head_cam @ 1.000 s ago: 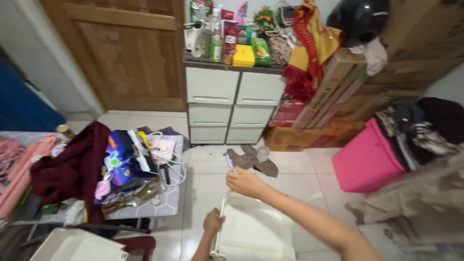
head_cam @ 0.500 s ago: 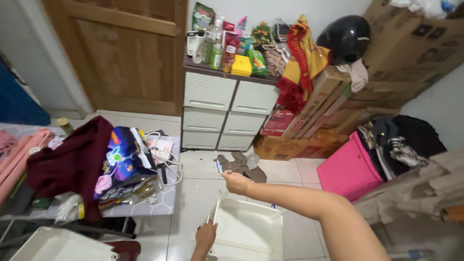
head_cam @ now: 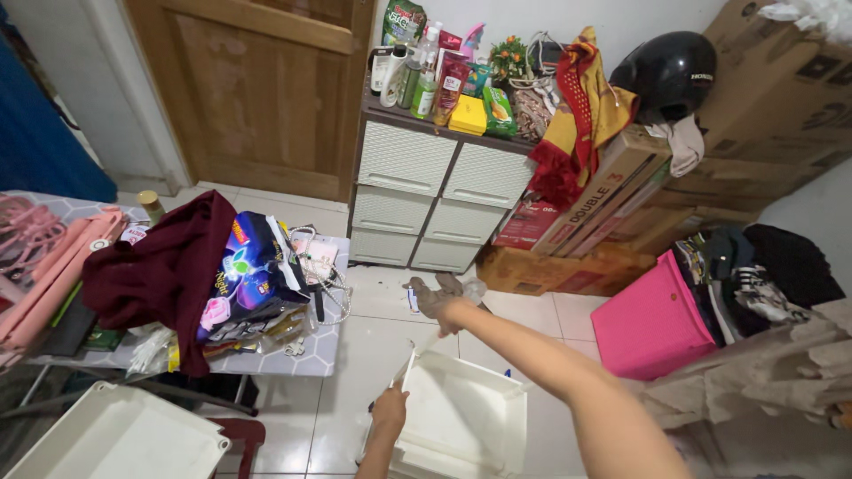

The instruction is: The person assembles a white plastic rolling cart by inserting vertical support poles into the corners of stacked trays and securing them. They then lift and stack additional trays onto the frame, aligning and pressing them into place.

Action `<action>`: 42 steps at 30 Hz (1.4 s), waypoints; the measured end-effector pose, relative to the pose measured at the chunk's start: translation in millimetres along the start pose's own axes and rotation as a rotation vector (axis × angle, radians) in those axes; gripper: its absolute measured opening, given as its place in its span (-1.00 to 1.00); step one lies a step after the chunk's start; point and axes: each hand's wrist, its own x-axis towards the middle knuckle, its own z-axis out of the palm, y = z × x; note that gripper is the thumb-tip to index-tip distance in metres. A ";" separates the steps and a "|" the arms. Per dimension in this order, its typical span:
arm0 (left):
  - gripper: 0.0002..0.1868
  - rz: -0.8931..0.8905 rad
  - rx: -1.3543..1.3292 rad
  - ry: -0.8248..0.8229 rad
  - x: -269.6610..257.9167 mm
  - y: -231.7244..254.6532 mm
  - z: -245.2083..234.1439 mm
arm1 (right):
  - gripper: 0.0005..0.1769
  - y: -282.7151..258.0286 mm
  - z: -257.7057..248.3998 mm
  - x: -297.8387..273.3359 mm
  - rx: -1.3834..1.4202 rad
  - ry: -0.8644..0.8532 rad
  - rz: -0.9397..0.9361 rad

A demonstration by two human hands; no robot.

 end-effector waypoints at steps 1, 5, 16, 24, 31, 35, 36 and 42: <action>-0.65 -0.032 -0.001 -0.007 0.6 -1.1 -2.0 | -0.47 -4.7 -14.4 -9.2 0.080 0.002 0.010; -0.65 -0.009 -0.053 -0.024 -2.1 -9.5 -9.8 | -0.50 -15.9 -36.4 -61.8 0.473 0.307 0.009; -0.65 0.054 -0.022 -0.181 14.1 -27.0 -23.4 | -0.70 -12.4 29.9 -12.8 1.584 0.654 -0.710; -0.69 0.026 -0.112 -0.109 13.7 -40.3 -14.4 | -0.43 -53.8 56.2 35.4 2.016 0.875 -0.747; -0.70 -0.138 -0.135 -0.116 13.6 -37.7 -3.1 | -0.26 -95.5 25.7 48.7 1.741 1.921 0.543; -0.73 -0.087 -0.059 -0.049 8.3 -36.5 -3.6 | -0.27 -127.6 9.8 56.1 1.818 1.827 0.706; -0.73 -0.096 -0.066 -0.007 12.1 -31.1 -8.7 | -0.29 -128.5 11.5 57.5 1.935 1.733 0.584; -0.41 0.312 -0.539 0.531 17.0 58.2 -54.3 | -0.38 -76.8 108.1 33.5 2.201 1.373 0.070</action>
